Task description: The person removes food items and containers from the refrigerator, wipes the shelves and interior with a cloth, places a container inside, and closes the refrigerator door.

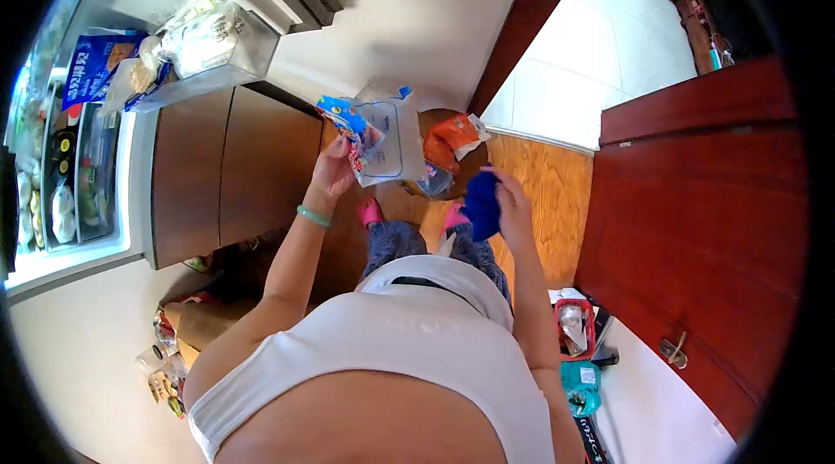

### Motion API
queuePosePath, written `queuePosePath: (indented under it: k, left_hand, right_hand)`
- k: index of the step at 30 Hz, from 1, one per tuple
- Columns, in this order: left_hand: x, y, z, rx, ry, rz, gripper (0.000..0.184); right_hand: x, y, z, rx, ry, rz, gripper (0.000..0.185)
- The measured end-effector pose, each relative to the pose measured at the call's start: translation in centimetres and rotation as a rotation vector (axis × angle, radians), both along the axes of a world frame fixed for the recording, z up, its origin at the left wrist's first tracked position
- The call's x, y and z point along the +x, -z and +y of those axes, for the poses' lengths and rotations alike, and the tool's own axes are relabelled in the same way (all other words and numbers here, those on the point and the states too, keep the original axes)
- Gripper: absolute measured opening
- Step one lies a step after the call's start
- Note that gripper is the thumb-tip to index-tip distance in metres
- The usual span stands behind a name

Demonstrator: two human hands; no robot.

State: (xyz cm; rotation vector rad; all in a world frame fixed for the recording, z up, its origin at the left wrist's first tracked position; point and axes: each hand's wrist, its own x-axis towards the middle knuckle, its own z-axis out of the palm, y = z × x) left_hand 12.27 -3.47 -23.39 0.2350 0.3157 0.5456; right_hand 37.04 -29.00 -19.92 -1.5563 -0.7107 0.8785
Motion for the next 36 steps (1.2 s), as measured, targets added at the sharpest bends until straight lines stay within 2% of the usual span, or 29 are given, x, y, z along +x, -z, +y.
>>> queuePosePath:
  k: [2,3,4,6,8,9,10,12,13,14,15,16,17,18,20,22,24,27,28,30,32,35,36]
  left_hand:
    - [1.2,-6.2,-2.3,0.034,-0.037,0.051,0.037]
    - [1.9,-9.4,-3.3,0.034,-0.048,0.115,0.036]
    - [2.5,-11.8,-4.1,0.036,-0.061,0.177,0.034]
    - [3.0,-14.2,-5.5,0.07,-0.069,0.193,0.033]
    - [3.6,-16.7,-6.1,0.101,-0.079,0.203,0.033]
    - [3.8,-18.1,-6.4,0.161,-0.067,0.281,0.031]
    - [4.0,-18.9,-6.6,0.22,-0.06,0.359,0.029]
    - [4.9,-19.9,-7.3,0.359,-0.165,0.358,0.018]
    - [5.1,-20.9,-7.3,0.427,-0.162,0.372,0.016]
    - [5.0,-22.2,-7.2,0.496,-0.16,0.387,0.015]
    - [4.8,-22.4,-6.5,0.511,-0.17,0.372,0.015]
    - [4.5,-22.4,-5.1,0.896,-0.208,0.474,0.018]
    - [4.1,-22.8,-3.7,1.281,-0.248,0.573,0.022]
    - [3.2,-24.8,-2.9,1.43,-0.311,0.688,0.035]
    - [2.3,-25.9,-0.8,1.581,-0.548,0.71,0.043]
    - [1.9,-27.8,0.7,1.549,-0.458,0.585,0.042]
    - [1.8,-29.0,1.6,1.322,-0.153,0.382,0.032]
    - [1.6,-29.4,3.9,1.308,-0.057,0.434,0.023]
    - [1.6,-29.6,3.9,1.312,-0.063,0.431,0.023]
    - [1.8,-30.4,2.8,1.094,-0.218,0.327,0.015]
    - [2.3,-30.4,2.6,1.071,-0.288,0.323,0.013]
    - [2.6,-30.4,2.7,1.04,-0.379,0.295,0.009]
    - [2.7,-31.0,2.2,0.955,-0.431,0.28,0.006]
  right_hand:
    - [-2.3,-6.3,2.4,-0.307,-0.124,-0.559,0.061]
    - [-3.6,-9.4,3.5,-0.293,-0.117,-0.566,0.061]
    - [-4.8,-12.3,4.6,-0.42,-0.149,-0.614,0.074]
    - [-6.4,-14.4,6.1,-0.532,-0.17,-0.673,0.087]
    - [-7.2,-14.2,7.1,-0.467,-0.188,-0.739,0.106]
    - [-7.6,-12.6,7.5,-0.084,-0.004,-0.844,0.094]
    - [-7.5,-11.7,7.8,-0.07,0.002,-0.859,0.094]
    - [-7.2,-12.3,8.9,-0.202,0.0,-0.898,0.076]
    - [-7.0,-13.1,9.0,-0.197,-0.051,-0.811,0.058]
    - [-6.7,-13.3,9.4,-0.179,-0.047,-0.827,0.058]
    - [-6.2,-13.1,9.9,-0.007,-0.064,-0.719,0.052]
    - [-5.6,-12.9,10.4,0.164,-0.084,-0.608,0.047]
    - [-5.0,-12.4,11.1,0.292,-0.084,-0.384,0.048]
    - [-4.9,-13.2,11.4,0.309,-0.08,-0.4,0.048]
    - [-4.7,-14.9,11.8,0.517,-0.047,-0.102,0.048]
    - [-3.3,-16.5,11.3,0.363,-0.175,-0.094,0.05]
    - [-3.4,-18.9,11.5,0.274,-0.303,-0.107,0.051]
    - [-3.9,-21.9,12.3,0.2,-0.419,-0.125,0.052]
    - [-4.1,-22.5,12.6,0.205,-0.417,-0.119,0.051]
    - [-4.4,-23.1,13.1,0.215,-0.42,-0.118,0.05]
    - [-4.9,-23.8,13.5,0.28,-0.4,-0.189,0.048]
    - [-4.5,-23.6,14.3,0.242,-0.428,-0.303,0.044]
    - [-4.8,-23.8,14.4,0.243,-0.432,-0.302,0.044]
